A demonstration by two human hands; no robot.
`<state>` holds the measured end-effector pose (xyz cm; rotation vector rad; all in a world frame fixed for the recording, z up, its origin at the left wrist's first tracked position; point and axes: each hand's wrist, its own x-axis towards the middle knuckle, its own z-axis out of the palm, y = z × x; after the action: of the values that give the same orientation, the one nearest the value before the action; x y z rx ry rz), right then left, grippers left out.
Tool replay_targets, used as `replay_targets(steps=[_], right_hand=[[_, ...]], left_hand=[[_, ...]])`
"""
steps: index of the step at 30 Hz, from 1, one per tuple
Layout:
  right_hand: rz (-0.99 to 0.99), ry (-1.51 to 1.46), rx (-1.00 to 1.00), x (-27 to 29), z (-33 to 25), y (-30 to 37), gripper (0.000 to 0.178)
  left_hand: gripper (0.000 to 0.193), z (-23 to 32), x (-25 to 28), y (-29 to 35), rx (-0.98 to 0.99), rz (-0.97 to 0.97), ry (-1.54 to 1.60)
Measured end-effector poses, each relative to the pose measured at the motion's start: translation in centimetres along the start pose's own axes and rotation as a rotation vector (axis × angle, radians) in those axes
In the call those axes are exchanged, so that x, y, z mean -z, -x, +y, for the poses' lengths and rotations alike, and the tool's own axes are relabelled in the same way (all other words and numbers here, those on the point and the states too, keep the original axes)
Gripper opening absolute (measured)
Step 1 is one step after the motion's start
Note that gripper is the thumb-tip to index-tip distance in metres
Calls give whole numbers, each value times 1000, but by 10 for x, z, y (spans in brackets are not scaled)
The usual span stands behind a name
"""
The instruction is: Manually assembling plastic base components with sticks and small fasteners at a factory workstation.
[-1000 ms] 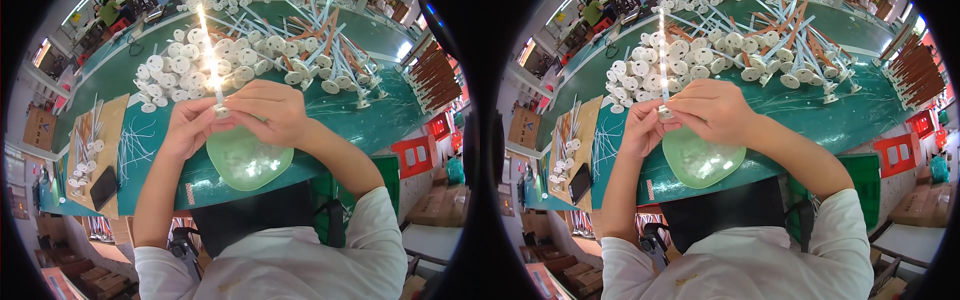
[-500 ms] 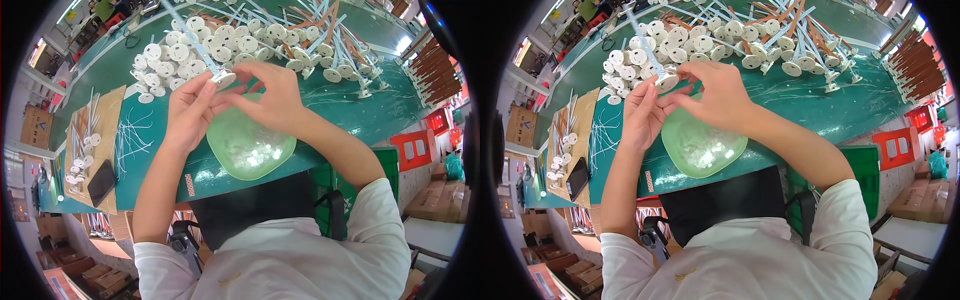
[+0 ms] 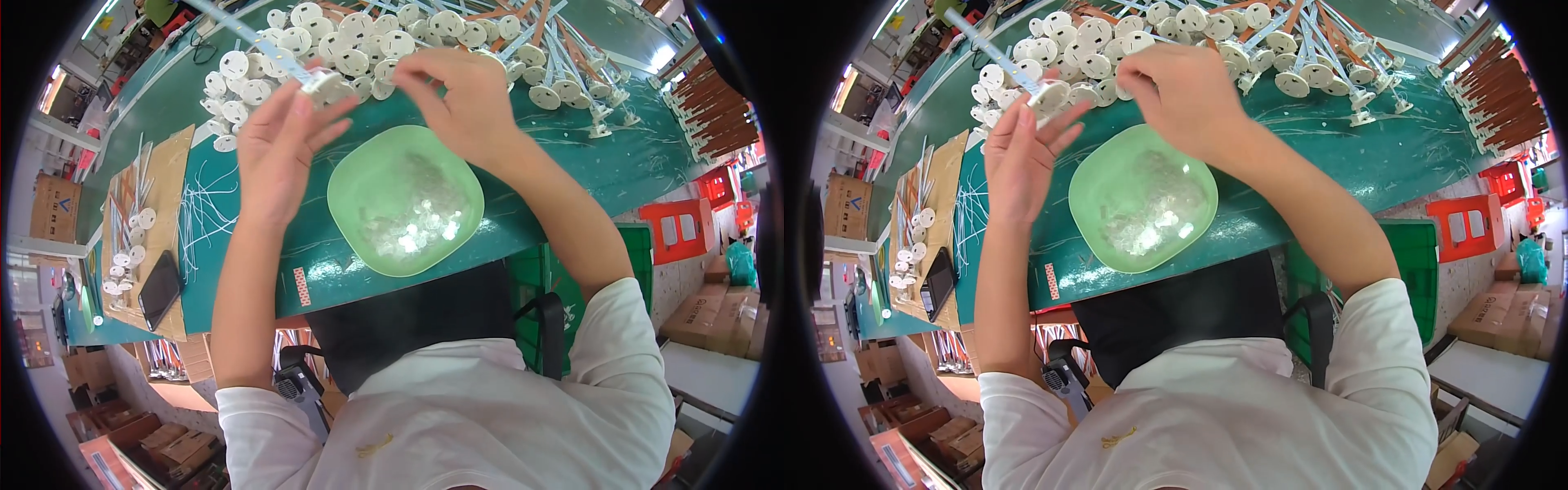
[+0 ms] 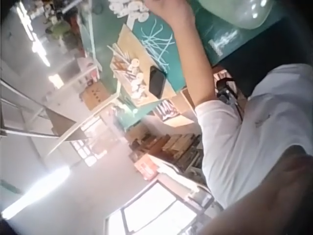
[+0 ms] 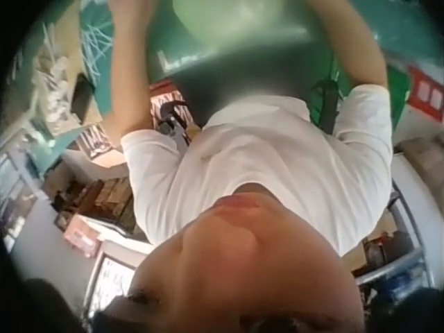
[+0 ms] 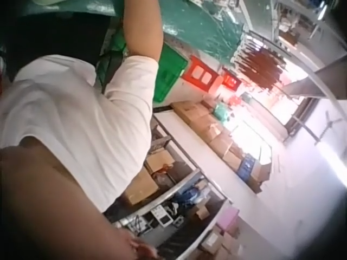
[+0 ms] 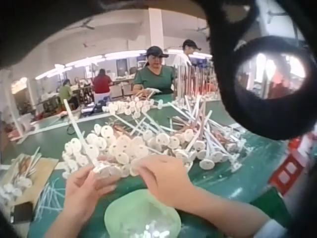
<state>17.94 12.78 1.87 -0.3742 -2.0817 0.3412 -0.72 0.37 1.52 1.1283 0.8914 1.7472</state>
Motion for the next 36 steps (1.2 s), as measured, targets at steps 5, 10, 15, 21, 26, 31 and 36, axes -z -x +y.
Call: replay_targets(steps=[5, 10, 15, 21, 26, 31, 36], right_hand=[[-279, 510, -112, 9, 6, 1, 7], [-122, 331, 50, 2, 2, 8, 17], [-706, -217, 4, 15, -13, 2, 28], [-1058, -462, 168, 10, -18, 10, 26], [-1150, -391, -70, 8, -23, 8, 15], [-917, -365, 111, 8, -20, 12, 21], [-839, -402, 253, 8, -20, 15, 24]], left_hand=[[35, 1, 17, -4, -3, 187, -73], [36, -6, 17, -6, -48, 305, -173], [38, -6, 6, -1, -27, 301, -185], [37, -5, 4, 4, -3, 189, -200], [36, -8, -1, 5, 20, 181, -222], [38, -9, 3, 5, 5, 178, -260], [38, -10, 2, 4, 12, 180, -270]])
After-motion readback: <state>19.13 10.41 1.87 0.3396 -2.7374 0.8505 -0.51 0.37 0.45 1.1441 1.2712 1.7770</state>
